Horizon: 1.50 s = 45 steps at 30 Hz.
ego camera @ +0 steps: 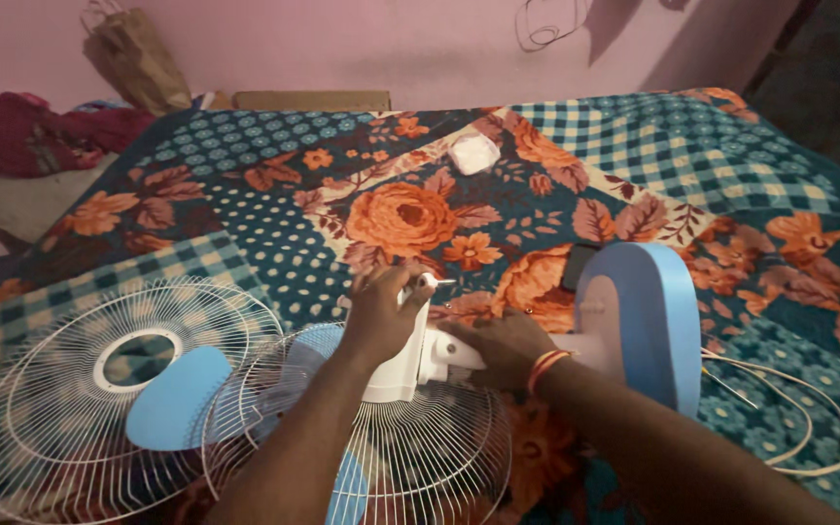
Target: The person disassembles a small electric fan on a bed. They remove the front grille, then use a screwdriver to loosen and remove the central hub and fan blades. The person continues to unscrew and detach the motor housing from the fan stand, leaving the components separated on the bed.
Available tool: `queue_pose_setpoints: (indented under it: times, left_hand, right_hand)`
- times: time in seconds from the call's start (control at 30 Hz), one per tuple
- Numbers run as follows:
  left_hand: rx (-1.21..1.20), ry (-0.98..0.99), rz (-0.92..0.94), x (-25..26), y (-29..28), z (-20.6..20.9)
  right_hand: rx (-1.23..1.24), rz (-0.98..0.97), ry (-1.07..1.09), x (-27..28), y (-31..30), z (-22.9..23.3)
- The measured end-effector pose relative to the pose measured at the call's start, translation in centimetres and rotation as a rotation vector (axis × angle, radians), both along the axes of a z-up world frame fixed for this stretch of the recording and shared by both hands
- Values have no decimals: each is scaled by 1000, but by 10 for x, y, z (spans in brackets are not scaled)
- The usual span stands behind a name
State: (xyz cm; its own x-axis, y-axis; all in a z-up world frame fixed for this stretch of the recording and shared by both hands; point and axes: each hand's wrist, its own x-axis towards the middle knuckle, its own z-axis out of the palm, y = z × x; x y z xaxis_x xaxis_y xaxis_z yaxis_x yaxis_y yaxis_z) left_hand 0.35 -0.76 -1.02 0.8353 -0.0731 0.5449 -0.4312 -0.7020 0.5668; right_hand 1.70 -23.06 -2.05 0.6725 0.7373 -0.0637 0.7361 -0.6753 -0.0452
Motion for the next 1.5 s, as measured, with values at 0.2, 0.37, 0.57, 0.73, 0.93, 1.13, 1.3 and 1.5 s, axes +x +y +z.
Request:
queue_pose_setpoints:
  times: [0.2, 0.37, 0.57, 0.73, 0.93, 1.13, 1.3, 1.5]
  left_hand:
    - [-61, -11, -21, 1, -2, -6]
    - [-54, -34, -12, 2, -1, -10]
    - [-36, -70, 10, -3, 3, -17]
    - [-32, -92, 26, -3, 1, -18]
    - [-69, -79, 46, -8, 2, -24]
    - [-314, -180, 10, -12, 3, -40]
    - [-612, -38, 156, -23, 40, -51]
    - [-481, 164, 641, -74, 110, -45]
  right_hand:
    - [-40, -19, 22, -4, 1, -1]
    - [-21, -1, -59, -10, 8, 0]
    - [-186, -64, -1, -19, 21, 8]
    - [-95, 18, -144, -24, 27, -3]
    - [-13, 33, -126, -22, 26, -25]
    - [-57, -88, -100, -19, 28, -25]
    - [-26, -120, -36, -13, 27, -20]
    - [-35, -115, -20, -13, 28, -19]
